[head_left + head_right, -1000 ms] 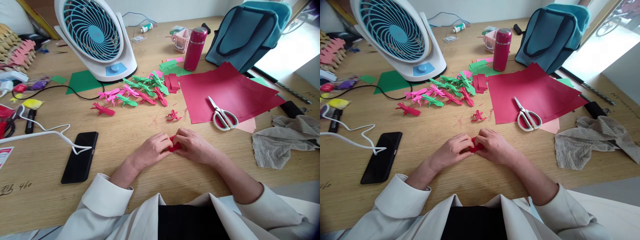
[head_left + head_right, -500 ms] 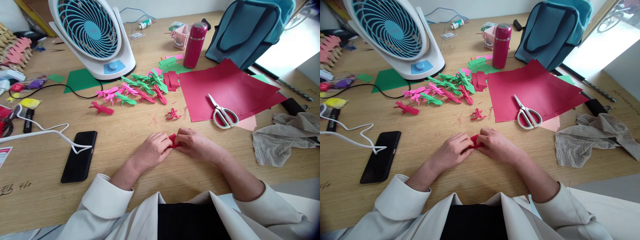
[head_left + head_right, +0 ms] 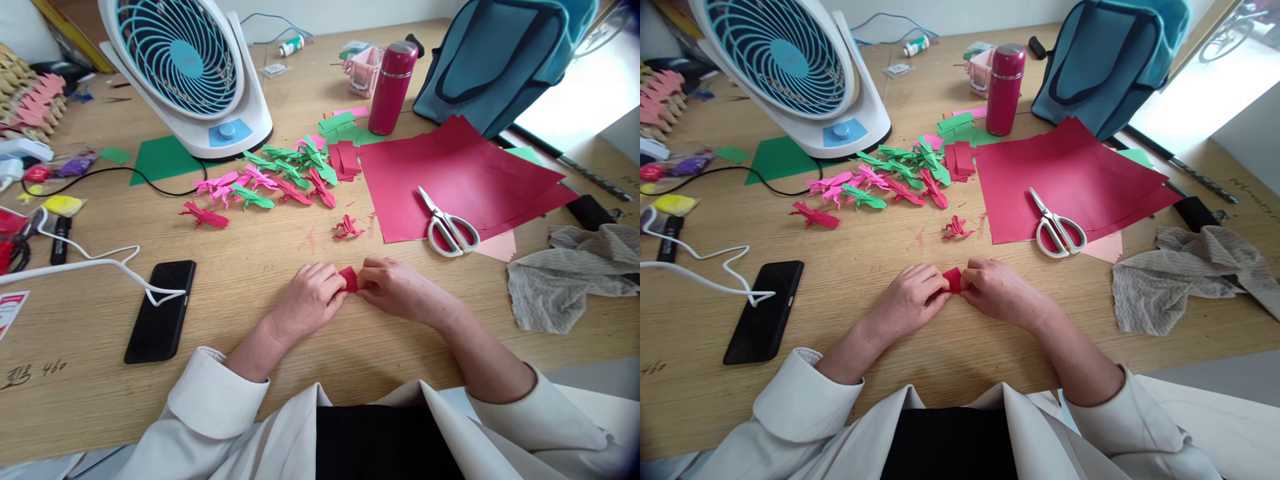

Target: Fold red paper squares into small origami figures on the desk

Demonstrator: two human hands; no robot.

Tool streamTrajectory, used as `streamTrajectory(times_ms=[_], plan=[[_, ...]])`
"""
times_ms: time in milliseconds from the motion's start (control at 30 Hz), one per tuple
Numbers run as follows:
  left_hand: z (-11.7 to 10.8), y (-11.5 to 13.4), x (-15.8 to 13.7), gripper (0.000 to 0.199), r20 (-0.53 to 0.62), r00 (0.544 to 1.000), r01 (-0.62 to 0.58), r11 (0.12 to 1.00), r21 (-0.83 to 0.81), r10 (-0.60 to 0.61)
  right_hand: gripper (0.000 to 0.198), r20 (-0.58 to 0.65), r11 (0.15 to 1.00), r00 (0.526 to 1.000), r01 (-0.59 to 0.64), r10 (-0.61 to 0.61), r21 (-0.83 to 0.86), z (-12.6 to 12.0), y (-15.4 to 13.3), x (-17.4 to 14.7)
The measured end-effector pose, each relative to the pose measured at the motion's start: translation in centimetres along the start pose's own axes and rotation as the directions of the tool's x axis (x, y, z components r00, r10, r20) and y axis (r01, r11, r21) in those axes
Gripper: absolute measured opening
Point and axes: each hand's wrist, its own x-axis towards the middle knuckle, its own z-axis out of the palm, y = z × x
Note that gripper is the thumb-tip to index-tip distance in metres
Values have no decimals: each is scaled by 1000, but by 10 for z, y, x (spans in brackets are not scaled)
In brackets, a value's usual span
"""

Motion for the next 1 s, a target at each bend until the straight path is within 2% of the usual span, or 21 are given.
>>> streamTrajectory(times_ms=[233, 467, 700, 900, 1000], plan=[[0, 1, 1, 7, 6, 999, 39, 999, -30, -39, 12, 37, 993, 997, -57, 61, -100, -3, -7, -1], [0, 3, 1, 7, 11, 998, 66, 997, -26, -66, 14, 21, 978, 993, -108, 114, -179, 0, -10, -1], [-1, 5, 2, 4, 26, 996, 85, 996, 10, -85, 10, 40, 988, 993, -104, 109, -114, -3, -9, -3], [-1, 4, 4, 2, 31, 995, 94, 996, 10, -94, 20, 6, 972, 979, -201, 203, -125, -1, -13, 0], [1, 3, 4, 2, 28, 995, 94, 996, -4, -94, 19, 0, 964, 974, -223, 225, -146, 1, -14, 2]])
